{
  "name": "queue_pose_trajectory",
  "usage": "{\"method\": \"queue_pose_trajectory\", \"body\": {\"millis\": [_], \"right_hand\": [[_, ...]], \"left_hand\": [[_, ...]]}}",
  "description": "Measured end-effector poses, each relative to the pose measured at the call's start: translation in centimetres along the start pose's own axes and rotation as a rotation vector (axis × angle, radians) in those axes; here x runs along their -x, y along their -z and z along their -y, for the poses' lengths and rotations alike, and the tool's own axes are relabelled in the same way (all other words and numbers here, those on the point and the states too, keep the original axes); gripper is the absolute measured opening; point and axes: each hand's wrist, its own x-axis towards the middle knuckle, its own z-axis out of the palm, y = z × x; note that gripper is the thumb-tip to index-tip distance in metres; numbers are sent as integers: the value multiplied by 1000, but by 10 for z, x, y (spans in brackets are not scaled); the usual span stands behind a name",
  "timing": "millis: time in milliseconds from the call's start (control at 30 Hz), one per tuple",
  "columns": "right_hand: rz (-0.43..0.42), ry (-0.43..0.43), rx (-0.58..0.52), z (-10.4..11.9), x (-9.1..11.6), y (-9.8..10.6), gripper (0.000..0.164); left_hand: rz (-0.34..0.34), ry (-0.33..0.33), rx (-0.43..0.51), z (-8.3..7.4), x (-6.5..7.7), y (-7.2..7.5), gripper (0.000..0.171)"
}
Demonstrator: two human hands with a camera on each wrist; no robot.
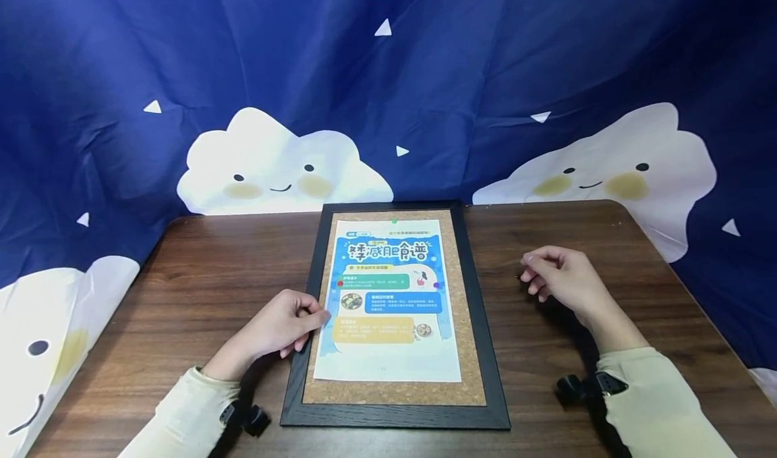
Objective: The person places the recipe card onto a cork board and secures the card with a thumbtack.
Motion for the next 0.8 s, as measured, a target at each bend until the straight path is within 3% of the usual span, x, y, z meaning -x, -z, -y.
{"method": "queue_pose_trajectory", "body": {"millis": [167, 467, 800], "right_hand": [[-19, 5, 117, -6, -3, 1, 30], [26, 12, 308, -12, -11, 1, 27], [60, 1, 358, -16, -16, -2, 27]], "left_hand": [[0, -4, 4, -1, 0, 1, 25], [-3, 4, 9, -1, 0, 1, 25], [4, 1, 8, 0, 0, 0, 25]]}}
